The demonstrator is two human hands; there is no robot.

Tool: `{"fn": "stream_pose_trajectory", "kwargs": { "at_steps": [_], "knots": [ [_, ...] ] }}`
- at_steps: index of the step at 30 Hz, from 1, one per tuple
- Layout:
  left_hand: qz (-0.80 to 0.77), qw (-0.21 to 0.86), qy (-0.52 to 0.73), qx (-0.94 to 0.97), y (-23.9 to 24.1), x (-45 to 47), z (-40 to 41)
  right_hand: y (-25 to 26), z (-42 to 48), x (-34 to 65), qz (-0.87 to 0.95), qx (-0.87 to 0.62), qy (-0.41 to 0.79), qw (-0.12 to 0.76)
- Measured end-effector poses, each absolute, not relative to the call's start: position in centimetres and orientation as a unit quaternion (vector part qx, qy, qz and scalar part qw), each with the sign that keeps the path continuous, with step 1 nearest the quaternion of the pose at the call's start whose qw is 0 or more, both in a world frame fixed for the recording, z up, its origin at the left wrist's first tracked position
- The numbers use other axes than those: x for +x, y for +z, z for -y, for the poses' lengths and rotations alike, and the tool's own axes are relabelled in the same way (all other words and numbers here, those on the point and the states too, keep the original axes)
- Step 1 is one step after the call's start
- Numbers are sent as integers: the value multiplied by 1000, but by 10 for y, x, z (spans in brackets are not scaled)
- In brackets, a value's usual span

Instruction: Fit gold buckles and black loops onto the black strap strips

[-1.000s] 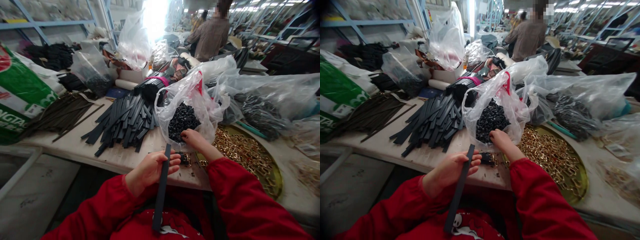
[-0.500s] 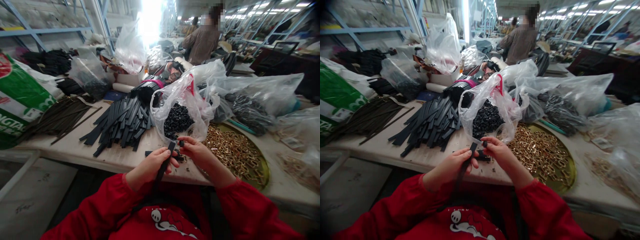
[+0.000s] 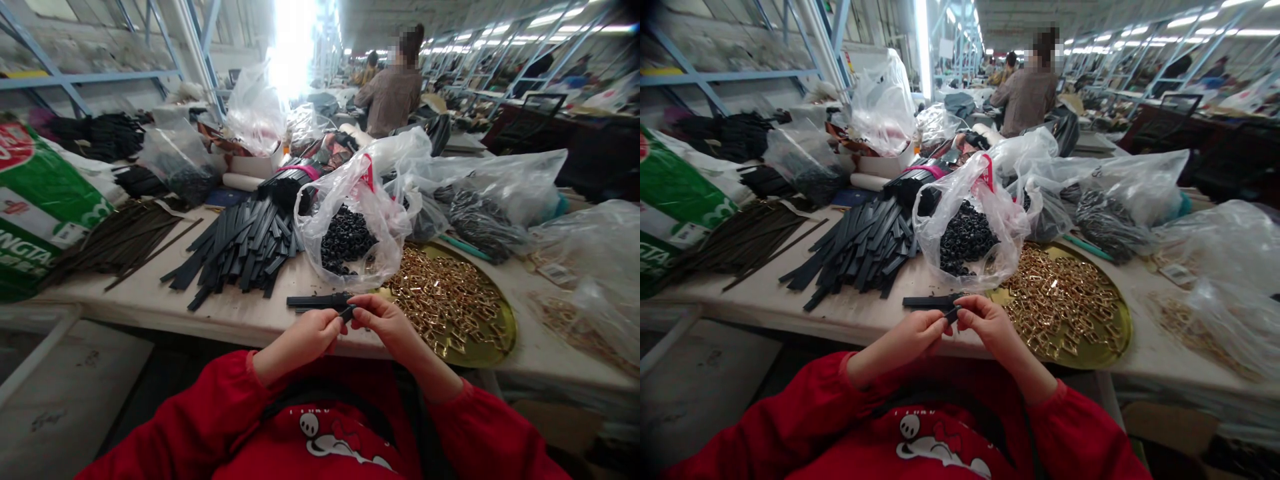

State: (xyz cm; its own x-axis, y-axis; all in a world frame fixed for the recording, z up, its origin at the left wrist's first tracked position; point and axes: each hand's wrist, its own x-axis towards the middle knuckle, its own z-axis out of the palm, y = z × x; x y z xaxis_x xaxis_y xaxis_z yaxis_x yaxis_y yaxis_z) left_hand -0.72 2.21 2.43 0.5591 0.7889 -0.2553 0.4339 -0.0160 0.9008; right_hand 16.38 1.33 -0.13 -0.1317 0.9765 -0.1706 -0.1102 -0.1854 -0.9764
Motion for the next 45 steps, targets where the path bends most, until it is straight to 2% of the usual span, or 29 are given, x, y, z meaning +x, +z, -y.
{"fn": "stream_pose_trajectory", "kwargs": {
  "at_steps": [4,8,13,16,18,20,22,24,28,30,33,36,40,43,45],
  "knots": [
    [-418,554,124,709,23,-9,-21,-4,-6,165,461,-463,637,408],
    [-407,611,104,671,21,-10,-21,-9,-1,170,404,-479,635,451],
    [-417,592,205,658,15,-5,-24,-17,2,162,399,-464,641,462],
    [-431,614,226,622,13,-2,-30,-18,-10,186,506,-523,535,428],
    [-449,654,231,564,13,0,-35,-17,-25,220,606,-621,341,362],
    [-457,685,239,514,14,2,-39,-17,-41,256,661,-713,111,207],
    [-459,699,238,494,16,6,-40,-19,-54,284,680,-731,19,53],
    [-457,701,230,497,18,10,-40,-21,-63,299,687,-726,7,-9],
    [-453,695,206,519,20,17,-39,-18,-66,305,697,-716,19,13],
    [-454,683,200,536,19,19,-40,-11,-61,297,685,-717,71,111],
    [-453,655,218,565,17,24,-42,1,-46,267,592,-672,302,326],
    [-440,634,251,585,17,27,-42,7,-29,219,447,-567,535,439],
    [-456,545,316,628,13,22,-36,2,-12,163,327,-486,652,482],
    [-496,473,329,650,7,12,-34,1,-5,148,331,-474,675,458],
    [-512,470,302,652,6,6,-33,4,0,150,376,-464,666,447]
  ]
}}
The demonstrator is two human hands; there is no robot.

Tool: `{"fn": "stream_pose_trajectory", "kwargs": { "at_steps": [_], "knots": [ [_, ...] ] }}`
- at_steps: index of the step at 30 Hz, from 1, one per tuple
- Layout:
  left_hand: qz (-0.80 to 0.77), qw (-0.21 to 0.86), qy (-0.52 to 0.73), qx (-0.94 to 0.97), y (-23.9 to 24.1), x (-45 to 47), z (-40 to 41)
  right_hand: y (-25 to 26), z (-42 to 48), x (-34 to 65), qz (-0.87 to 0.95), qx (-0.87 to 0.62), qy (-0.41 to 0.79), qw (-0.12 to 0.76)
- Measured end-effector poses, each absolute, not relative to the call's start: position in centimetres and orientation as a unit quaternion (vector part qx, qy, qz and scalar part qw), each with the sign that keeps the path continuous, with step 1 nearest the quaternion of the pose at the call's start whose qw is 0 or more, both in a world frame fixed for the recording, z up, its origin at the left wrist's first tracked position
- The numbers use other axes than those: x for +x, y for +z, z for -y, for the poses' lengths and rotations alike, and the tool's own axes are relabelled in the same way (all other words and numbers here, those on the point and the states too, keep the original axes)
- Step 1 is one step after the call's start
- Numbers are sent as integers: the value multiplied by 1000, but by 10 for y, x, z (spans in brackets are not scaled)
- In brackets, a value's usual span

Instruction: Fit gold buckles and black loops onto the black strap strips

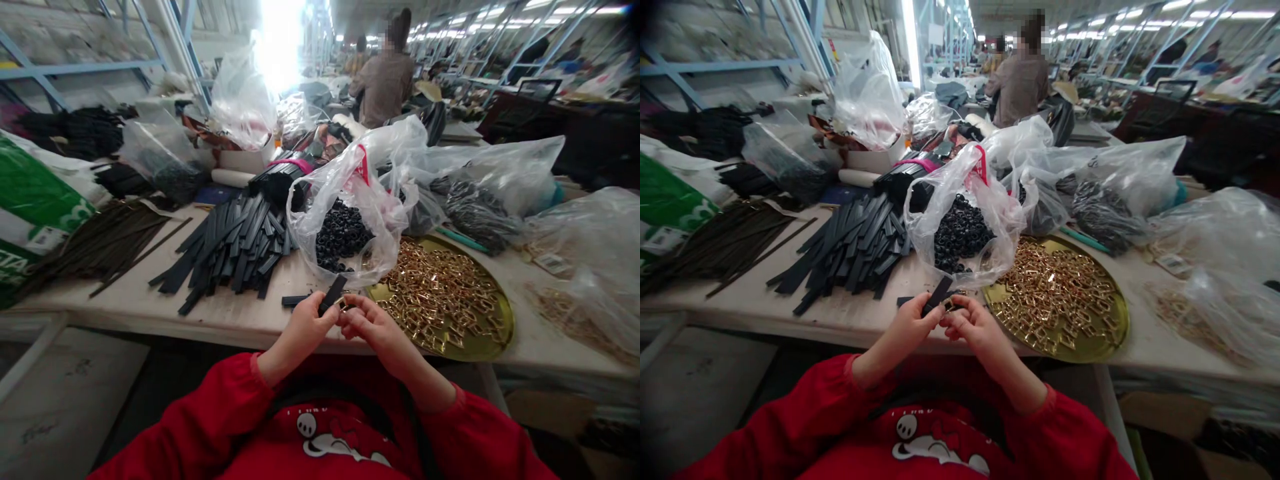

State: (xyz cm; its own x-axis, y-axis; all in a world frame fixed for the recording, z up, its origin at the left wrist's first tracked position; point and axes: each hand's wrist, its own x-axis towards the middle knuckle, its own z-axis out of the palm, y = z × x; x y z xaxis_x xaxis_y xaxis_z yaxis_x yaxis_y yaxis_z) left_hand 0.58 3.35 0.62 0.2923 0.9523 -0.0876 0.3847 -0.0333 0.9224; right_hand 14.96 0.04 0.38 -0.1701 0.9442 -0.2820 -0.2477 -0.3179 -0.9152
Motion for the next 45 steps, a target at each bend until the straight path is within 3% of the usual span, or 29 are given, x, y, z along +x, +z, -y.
{"fn": "stream_pose_trajectory", "kwargs": {
  "at_steps": [8,14,20,24,30,35,39,45],
  "knots": [
    [-470,668,184,547,19,-1,-22,-3,8,161,519,-495,536,446],
    [-426,654,206,591,20,-8,-17,1,8,157,409,-469,596,507],
    [-441,488,202,726,15,-17,-12,0,8,151,148,-438,690,556],
    [-419,447,218,760,15,-12,-9,-9,15,136,153,-423,698,557],
    [-429,547,235,680,8,-9,-9,-10,26,127,296,-488,595,566],
    [-430,676,209,560,8,-9,-8,-9,25,129,329,-476,621,529],
    [-446,696,221,518,12,-5,-7,-11,21,130,277,-453,669,521],
    [-448,696,227,512,16,-3,-7,-8,17,133,366,-524,545,542]
  ]
}}
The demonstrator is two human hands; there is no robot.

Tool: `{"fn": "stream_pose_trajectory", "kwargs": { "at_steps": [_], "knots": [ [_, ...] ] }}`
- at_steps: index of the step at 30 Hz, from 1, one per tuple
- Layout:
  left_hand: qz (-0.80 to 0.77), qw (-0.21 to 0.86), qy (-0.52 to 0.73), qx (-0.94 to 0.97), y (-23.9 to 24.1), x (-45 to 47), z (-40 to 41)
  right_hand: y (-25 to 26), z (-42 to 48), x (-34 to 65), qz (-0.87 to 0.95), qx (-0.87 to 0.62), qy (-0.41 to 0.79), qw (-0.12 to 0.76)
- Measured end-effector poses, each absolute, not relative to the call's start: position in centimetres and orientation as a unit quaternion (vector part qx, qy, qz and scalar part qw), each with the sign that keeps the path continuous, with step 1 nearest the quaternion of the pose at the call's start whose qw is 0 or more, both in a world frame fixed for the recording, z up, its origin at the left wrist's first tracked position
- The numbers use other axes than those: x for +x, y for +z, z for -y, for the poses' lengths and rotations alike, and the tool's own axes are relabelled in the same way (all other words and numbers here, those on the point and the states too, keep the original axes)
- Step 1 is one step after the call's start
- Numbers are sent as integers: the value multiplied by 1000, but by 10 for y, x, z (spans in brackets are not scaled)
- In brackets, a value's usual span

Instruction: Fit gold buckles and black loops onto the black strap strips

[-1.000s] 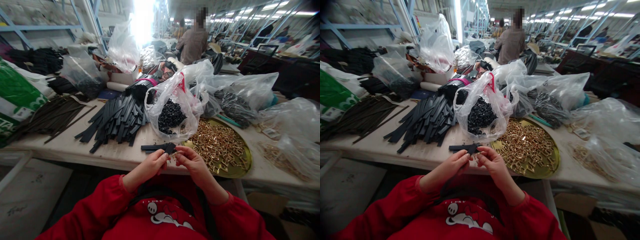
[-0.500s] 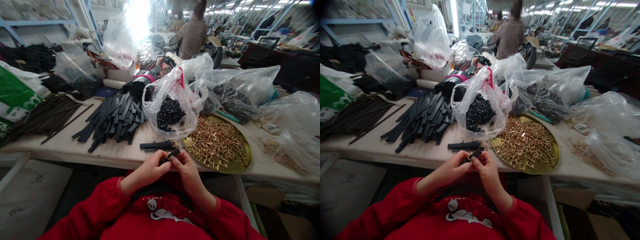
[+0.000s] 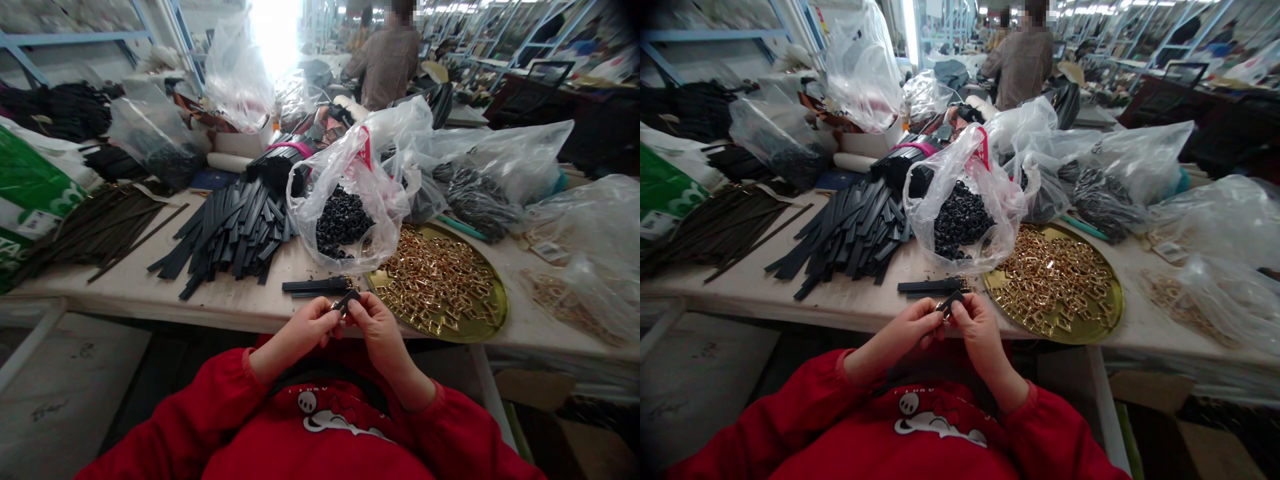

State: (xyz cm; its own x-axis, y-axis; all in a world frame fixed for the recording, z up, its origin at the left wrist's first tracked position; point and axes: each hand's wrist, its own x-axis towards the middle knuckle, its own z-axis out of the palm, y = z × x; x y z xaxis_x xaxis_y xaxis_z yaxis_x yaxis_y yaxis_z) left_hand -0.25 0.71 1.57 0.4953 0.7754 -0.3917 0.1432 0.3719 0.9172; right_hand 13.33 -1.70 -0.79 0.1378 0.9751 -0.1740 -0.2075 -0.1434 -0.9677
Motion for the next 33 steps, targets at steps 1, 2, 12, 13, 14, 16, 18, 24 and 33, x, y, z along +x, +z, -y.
{"fn": "stream_pose_trajectory", "kwargs": {
  "at_steps": [1,2,12,13,14,16,18,24,33],
  "knots": [
    [-447,698,228,512,16,-2,-7,-8,17,134,376,-532,534,540],
    [-445,699,228,512,17,-2,-7,-8,16,134,381,-535,530,537],
    [-486,611,229,581,7,-2,-3,-14,30,137,577,-549,318,515],
    [-484,597,226,599,7,-3,-2,-13,30,139,576,-553,330,504],
    [-480,590,218,612,9,-4,-1,-12,29,140,561,-560,359,493],
    [-466,590,193,631,12,-8,0,-7,27,143,504,-560,460,470],
    [-459,577,173,653,15,-12,-3,-4,23,142,446,-532,563,448],
    [-502,519,215,658,7,-15,-24,-1,4,146,483,-480,596,426],
    [-479,556,240,635,0,-12,-50,-20,-120,189,679,-660,213,241]
  ]
}}
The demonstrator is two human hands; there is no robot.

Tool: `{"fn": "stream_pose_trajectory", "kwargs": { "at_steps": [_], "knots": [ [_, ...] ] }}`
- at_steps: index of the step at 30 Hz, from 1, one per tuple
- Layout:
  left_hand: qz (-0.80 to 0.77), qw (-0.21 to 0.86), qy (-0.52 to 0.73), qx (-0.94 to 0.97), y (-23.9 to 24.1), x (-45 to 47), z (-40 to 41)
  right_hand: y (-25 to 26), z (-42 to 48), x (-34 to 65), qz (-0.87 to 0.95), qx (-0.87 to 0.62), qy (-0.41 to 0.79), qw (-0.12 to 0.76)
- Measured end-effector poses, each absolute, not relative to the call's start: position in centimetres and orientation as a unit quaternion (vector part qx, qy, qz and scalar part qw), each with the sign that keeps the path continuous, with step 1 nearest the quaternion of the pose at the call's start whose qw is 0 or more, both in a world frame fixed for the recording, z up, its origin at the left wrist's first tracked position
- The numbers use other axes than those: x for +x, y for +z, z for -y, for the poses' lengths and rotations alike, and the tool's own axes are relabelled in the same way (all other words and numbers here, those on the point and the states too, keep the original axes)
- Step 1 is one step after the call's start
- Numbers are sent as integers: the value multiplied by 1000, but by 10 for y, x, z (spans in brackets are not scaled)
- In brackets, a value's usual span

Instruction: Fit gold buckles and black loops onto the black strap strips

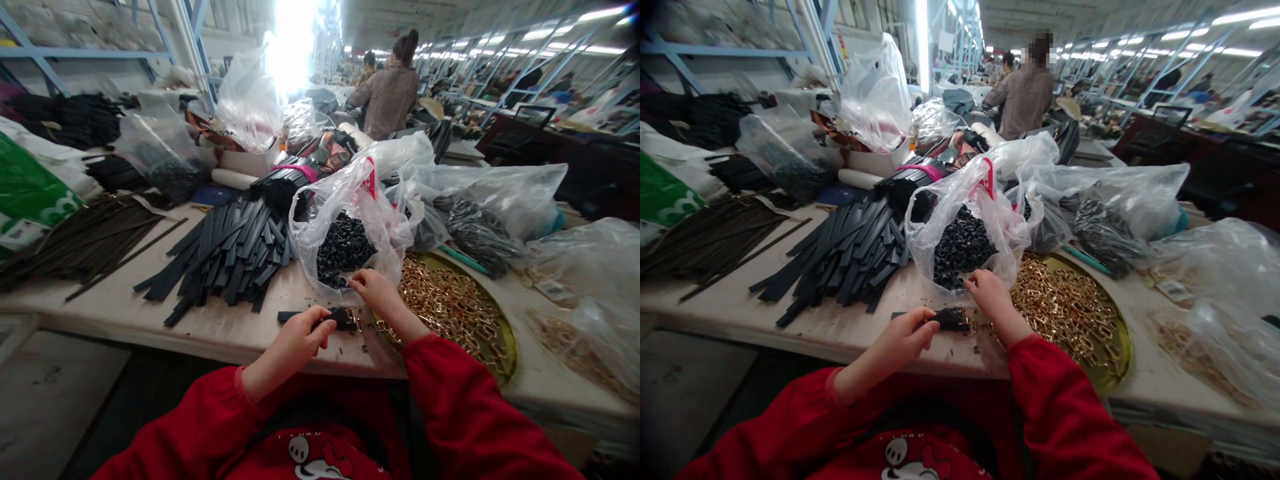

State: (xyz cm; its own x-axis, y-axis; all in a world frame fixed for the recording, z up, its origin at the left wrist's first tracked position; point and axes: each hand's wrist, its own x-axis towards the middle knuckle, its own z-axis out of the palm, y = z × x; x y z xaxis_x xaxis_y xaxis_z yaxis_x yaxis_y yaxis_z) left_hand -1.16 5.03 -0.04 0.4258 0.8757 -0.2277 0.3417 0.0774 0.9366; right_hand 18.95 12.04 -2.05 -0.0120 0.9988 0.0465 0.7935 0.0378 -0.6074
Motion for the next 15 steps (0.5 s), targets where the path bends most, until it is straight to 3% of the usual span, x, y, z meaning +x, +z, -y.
{"fn": "stream_pose_trajectory", "kwargs": {
  "at_steps": [2,6,8,12,15],
  "knots": [
    [-479,571,243,621,-2,-12,-55,-29,-138,190,684,-671,207,198],
    [-500,560,261,607,0,-13,-61,-30,-138,191,681,-664,218,218],
    [-504,538,284,613,4,-12,-63,-22,-123,188,647,-646,291,281],
    [-497,486,332,637,13,-5,-61,-6,-78,171,440,-513,586,447],
    [-494,463,318,664,14,-2,-53,-2,-50,157,361,-468,634,498]
  ]
}}
